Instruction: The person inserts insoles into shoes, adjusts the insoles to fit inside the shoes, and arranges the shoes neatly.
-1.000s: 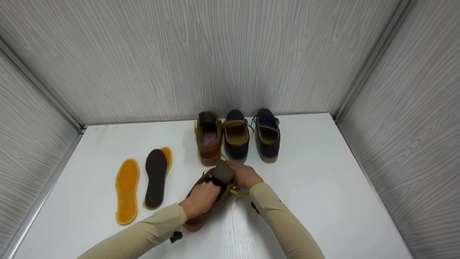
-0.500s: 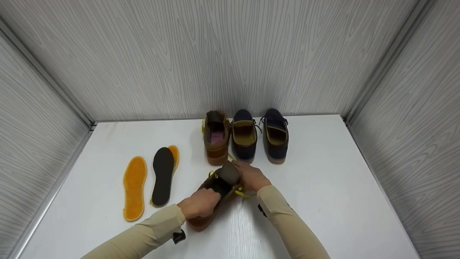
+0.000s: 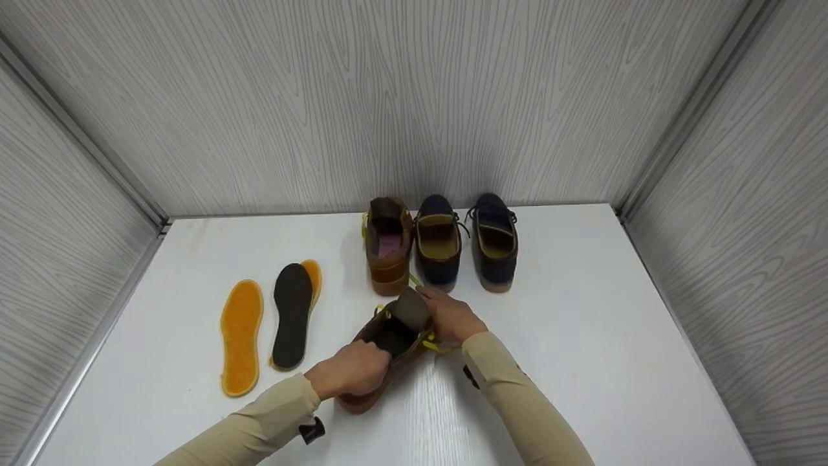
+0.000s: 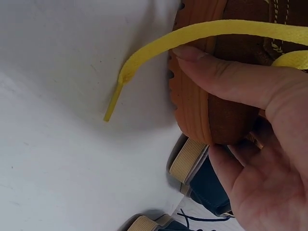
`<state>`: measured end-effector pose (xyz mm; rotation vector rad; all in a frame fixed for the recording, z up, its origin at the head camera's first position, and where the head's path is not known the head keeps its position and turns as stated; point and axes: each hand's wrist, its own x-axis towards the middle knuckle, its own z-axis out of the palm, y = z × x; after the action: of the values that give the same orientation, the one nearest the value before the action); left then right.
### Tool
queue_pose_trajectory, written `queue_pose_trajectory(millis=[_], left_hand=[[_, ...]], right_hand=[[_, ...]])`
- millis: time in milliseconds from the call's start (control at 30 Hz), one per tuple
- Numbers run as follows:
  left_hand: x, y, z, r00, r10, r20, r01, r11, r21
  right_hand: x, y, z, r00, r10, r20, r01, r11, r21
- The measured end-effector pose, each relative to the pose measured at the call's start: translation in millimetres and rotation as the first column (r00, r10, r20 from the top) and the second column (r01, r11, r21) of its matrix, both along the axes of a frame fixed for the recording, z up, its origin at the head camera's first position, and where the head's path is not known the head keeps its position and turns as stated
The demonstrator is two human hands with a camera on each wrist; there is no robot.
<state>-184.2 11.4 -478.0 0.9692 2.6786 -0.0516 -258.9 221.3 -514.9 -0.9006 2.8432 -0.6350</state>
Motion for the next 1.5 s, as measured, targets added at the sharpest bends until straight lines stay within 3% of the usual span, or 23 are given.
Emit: queue_pose_trajectory(millis=[100,200,267,367,433,500,567,633,700,733,800,867,1067,1167,1267,1367,1500], left_hand=[[-2.2,-3.2,-0.4,1.0,-0.015,-0.014,0.016,0.999,0.048],[-5.1,-5.4,-2.1,0.996,-0.02,-0.083,0.035,0.982,0.184],[-8.7,-5.7,-2.7,0.986,0.0,-0.168,0.054,0.948,0.314],[-17.8,-8.3,-2.1,0.951,0.049,-0.305,0.099,0.887,0.451],[-26.9,-11.1,-1.8,0.939,0.098,-0.33,0.088,0.858,0.506],[-37.0,-14.9,-2.2,0.941,0.132,-0.31,0.054,0.849,0.525],[-45.8,-18.3,-3.9,0.951,0.162,-0.262,-0.002,0.854,0.521],[-52.5,-21.9,-6.1,0.955,0.189,-0.231,-0.053,0.869,0.493],[-56.1,-24.4,-8.0,0.955,0.208,-0.211,-0.092,0.885,0.456],[-57.1,-25.6,-8.7,0.956,0.216,-0.197,-0.11,0.89,0.442],[-58.2,-27.5,-9.8,0.959,0.225,-0.172,-0.131,0.892,0.433],[-58.8,-28.4,-11.4,0.961,0.232,-0.15,-0.142,0.881,0.451],[-54.6,-28.7,-18.1,0.96,0.264,-0.097,-0.161,0.798,0.58],[-47.1,-27.3,-20.1,0.962,0.269,-0.054,-0.184,0.776,0.603],[-39.8,-24.2,-21.1,0.958,0.283,-0.05,-0.201,0.786,0.585],[-36.9,-18.7,-19.2,0.948,0.29,-0.13,-0.179,0.825,0.536],[-38.5,-10.4,-15.0,0.921,0.251,-0.296,-0.097,0.887,0.452]], right_hand=[[-1.9,2.3,0.3,0.999,0.02,0.029,-0.019,1.0,-0.023],[-1.6,7.4,-0.2,0.995,0.041,0.095,-0.036,0.998,-0.054],[0.3,12.4,-1.2,0.988,0.06,0.143,-0.049,0.996,-0.079],[5.6,20.6,-5.5,0.985,0.06,0.163,-0.039,0.991,-0.132],[11.0,23.3,-7.8,0.992,0.015,0.122,0.008,0.982,-0.191],[19.2,20.7,-7.9,0.994,-0.092,0.055,0.104,0.956,-0.275],[32.0,11.6,-3.1,0.964,-0.262,0.033,0.257,0.899,-0.356],[46.0,-2.6,4.6,0.909,-0.414,0.043,0.396,0.831,-0.39],[60.2,-17.5,12.4,0.85,-0.518,0.091,0.513,0.778,-0.364],[66.3,-24.3,14.8,0.832,-0.545,0.103,0.546,0.772,-0.327],[75.1,-35.1,16.3,0.827,-0.549,0.12,0.56,0.79,-0.25],[79.3,-41.5,15.4,0.839,-0.523,0.149,0.544,0.807,-0.229],[73.2,-38.0,15.7,0.91,-0.388,0.145,0.414,0.836,-0.359],[65.5,-29.9,19.5,0.929,-0.351,0.117,0.369,0.858,-0.358],[59.8,-23.6,21.3,0.936,-0.344,0.081,0.351,0.885,-0.305],[60.0,-22.5,20.1,0.93,-0.368,-0.004,0.357,0.904,-0.236],[61.9,-28.7,13.4,0.883,-0.425,-0.198,0.389,0.9,-0.194]])
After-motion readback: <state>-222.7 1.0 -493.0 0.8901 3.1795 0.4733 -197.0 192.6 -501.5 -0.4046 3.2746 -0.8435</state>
